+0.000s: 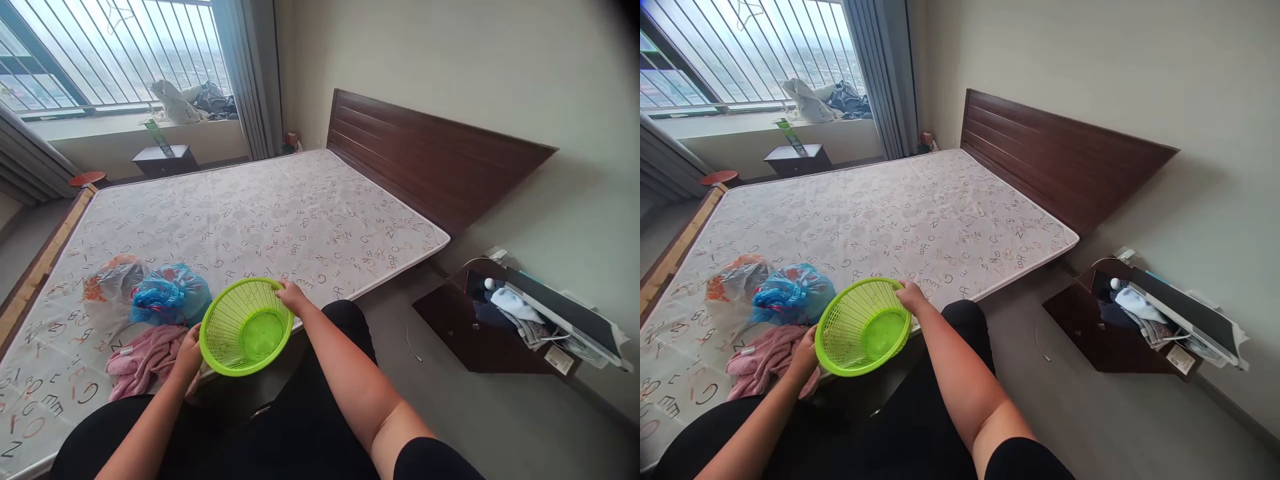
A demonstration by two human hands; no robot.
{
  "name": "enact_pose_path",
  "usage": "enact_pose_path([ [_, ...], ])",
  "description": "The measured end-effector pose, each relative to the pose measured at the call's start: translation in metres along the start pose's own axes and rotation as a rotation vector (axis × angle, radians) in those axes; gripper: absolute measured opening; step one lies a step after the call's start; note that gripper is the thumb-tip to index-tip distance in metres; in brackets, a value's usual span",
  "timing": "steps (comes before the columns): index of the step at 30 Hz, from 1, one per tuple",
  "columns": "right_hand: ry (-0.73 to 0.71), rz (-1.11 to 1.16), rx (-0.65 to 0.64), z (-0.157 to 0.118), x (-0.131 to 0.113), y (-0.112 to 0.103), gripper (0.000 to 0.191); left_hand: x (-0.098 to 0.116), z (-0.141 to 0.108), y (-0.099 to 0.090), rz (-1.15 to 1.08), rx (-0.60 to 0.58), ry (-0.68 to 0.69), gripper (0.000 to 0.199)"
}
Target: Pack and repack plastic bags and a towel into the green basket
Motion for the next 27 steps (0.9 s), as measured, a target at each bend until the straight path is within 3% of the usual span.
enact_pose_path([
  [5, -0.042, -0.073, 0.082, 0.012, -0.006, -0.002, 0.039, 0.033, 0.05, -0.025, 0.498, 0.212, 0.307, 0.042],
  [7, -0.054, -0.067, 0.092, 0.016, -0.007, 0.001, 0.039, 0.041, 0.063, -0.036, 0.671, 0.34, 0.325, 0.049],
  [10, -0.053, -0.07, 0.111, 0.021, -0.008, 0.006, 0.038, 0.039, 0.073, -0.055, 0.834, 0.472, 0.244, 0.068],
  [13, -0.017, -0.069, 0.128, 0.025, -0.005, 0.008, 0.036, 0.025, 0.081, -0.071, 0.939, 0.426, 0.16, 0.074],
  [16, -0.008, -0.056, 0.12, 0.027, -0.003, 0.007, 0.034, 0.012, 0.091, -0.082, 1.014, 0.332, 0.106, 0.055],
  [18, -0.012, -0.058, 0.117, 0.028, -0.003, 0.006, 0.032, 0.009, 0.097, -0.084, 1.026, 0.282, 0.109, 0.046],
  [20, -0.02, -0.06, 0.119, 0.03, -0.004, 0.004, 0.03, 0.013, 0.1, -0.085, 0.98, 0.306, 0.131, 0.042],
  [24, -0.074, -0.042, 0.154, 0.034, -0.01, -0.004, 0.031, 0.028, 0.089, -0.084, 0.736, 0.511, 0.11, 0.043],
  [27, -0.128, 0.009, 0.283, 0.034, -0.013, -0.016, 0.032, 0.045, 0.074, -0.073, 0.505, 0.592, 0.147, 0.047],
])
Point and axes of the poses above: each hand's wrist, its own z-axis towards the middle knuckle, its own y-axis out of the palm, x = y × z, the point moved 4 cm from there along z, towards the middle knuckle, and after that the axes turned 6 degrees about z, right-handed, at the moved point
